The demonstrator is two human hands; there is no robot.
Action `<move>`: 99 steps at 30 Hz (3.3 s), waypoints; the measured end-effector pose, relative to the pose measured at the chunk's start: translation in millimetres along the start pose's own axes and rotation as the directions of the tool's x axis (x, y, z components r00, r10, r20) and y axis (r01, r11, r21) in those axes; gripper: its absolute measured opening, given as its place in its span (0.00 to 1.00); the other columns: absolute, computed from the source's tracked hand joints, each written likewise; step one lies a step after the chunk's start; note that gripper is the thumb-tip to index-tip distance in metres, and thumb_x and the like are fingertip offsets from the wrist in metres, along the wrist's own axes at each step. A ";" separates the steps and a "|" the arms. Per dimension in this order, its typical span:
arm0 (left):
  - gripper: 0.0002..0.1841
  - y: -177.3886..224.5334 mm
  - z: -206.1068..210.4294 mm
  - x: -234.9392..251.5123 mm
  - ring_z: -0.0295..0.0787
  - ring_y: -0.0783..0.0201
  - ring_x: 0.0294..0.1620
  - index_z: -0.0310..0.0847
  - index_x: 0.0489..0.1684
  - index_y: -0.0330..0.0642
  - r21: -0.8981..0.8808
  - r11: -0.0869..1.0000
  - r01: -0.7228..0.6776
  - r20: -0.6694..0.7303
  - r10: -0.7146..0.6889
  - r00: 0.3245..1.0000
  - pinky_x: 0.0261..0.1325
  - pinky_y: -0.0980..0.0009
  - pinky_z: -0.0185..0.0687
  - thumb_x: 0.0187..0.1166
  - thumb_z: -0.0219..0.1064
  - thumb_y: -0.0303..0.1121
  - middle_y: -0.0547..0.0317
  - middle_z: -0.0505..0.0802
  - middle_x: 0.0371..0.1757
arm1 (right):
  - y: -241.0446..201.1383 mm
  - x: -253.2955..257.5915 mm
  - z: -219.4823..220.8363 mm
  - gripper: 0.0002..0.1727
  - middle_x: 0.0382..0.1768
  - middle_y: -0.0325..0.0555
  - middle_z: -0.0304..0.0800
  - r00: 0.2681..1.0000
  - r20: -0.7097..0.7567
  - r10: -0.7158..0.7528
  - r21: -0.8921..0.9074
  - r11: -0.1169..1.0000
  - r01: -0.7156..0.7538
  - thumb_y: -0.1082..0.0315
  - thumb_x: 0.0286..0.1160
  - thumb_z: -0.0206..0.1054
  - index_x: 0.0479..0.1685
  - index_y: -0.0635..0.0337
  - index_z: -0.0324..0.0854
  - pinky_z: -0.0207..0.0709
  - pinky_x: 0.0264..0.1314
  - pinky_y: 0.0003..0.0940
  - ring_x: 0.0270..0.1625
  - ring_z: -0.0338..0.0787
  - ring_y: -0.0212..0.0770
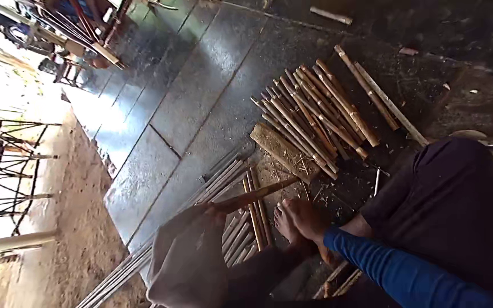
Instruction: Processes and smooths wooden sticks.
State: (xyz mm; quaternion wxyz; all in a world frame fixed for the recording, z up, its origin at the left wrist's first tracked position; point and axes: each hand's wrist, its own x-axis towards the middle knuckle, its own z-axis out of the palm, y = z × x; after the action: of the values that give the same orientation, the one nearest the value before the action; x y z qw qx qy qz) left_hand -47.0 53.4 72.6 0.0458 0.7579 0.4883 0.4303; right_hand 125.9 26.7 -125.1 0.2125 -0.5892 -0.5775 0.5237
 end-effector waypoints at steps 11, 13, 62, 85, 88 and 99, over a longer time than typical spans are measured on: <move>0.07 -2.8 1.4 3.3 0.94 0.51 0.59 0.95 0.43 0.44 -0.122 0.993 -0.006 0.060 0.014 0.998 0.62 0.57 0.94 0.71 0.77 0.26 0.53 0.96 0.53 | 0.4 11.0 -4.1 0.42 0.25 0.46 0.86 0.988 -0.118 -0.097 -0.109 0.991 0.084 0.31 0.88 0.27 0.43 0.52 0.82 0.85 0.37 0.55 0.34 0.92 0.49; 0.08 0.1 -1.7 -2.7 0.94 0.50 0.58 0.95 0.45 0.44 -0.123 0.992 -0.018 0.078 0.027 0.997 0.60 0.56 0.95 0.71 0.77 0.25 0.52 0.96 0.53 | 9.1 6.4 5.9 0.44 0.32 0.49 0.90 0.998 -0.067 -0.007 -0.066 0.998 0.002 0.31 0.88 0.26 0.49 0.53 0.84 0.86 0.46 0.58 0.42 0.94 0.52; 0.22 5.5 -2.4 8.7 0.96 0.58 0.53 0.82 0.68 0.35 0.062 0.998 -0.005 0.006 0.005 1.000 0.56 0.57 0.95 0.77 0.74 0.31 0.50 0.95 0.58 | 5.5 10.7 -66.1 0.40 0.14 0.39 0.71 0.928 -0.366 -0.066 0.131 0.984 0.122 0.30 0.88 0.35 0.33 0.51 0.82 0.73 0.20 0.45 0.16 0.74 0.41; 0.09 -9.9 -2.5 19.5 0.94 0.53 0.60 0.93 0.47 0.31 0.154 0.984 0.089 -0.133 -0.068 0.989 0.64 0.60 0.92 0.71 0.76 0.22 0.41 0.93 0.57 | 95.4 62.2 -12.1 0.48 0.36 0.57 0.90 0.942 0.015 0.334 -0.104 0.938 -0.331 0.31 0.89 0.26 0.39 0.62 0.86 0.83 0.51 0.61 0.46 0.92 0.56; 0.09 -13.5 -6.9 13.5 0.94 0.54 0.58 0.93 0.47 0.29 0.174 0.979 0.108 -0.149 -0.083 0.985 0.62 0.62 0.92 0.71 0.75 0.22 0.41 0.94 0.55 | 92.4 57.8 -3.5 0.47 0.34 0.52 0.90 0.971 0.012 0.240 -0.126 0.963 -0.236 0.30 0.88 0.25 0.43 0.55 0.86 0.84 0.47 0.60 0.42 0.93 0.53; 0.08 -21.8 -9.6 21.7 0.97 0.54 0.57 0.91 0.44 0.32 0.053 0.990 0.131 -0.171 -0.120 0.978 0.61 0.60 0.96 0.71 0.76 0.23 0.50 0.98 0.51 | 75.1 60.0 -10.1 0.33 0.41 0.53 0.86 0.956 -0.001 0.294 0.025 0.955 -0.294 0.45 0.95 0.37 0.51 0.61 0.85 0.78 0.55 0.53 0.47 0.86 0.50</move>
State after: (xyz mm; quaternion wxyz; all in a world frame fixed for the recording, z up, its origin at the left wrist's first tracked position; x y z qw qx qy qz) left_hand -65.6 78.3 81.1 0.0076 0.6877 0.5507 0.4729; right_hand 156.0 66.2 -207.9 0.1406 -0.6671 -0.4764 0.5552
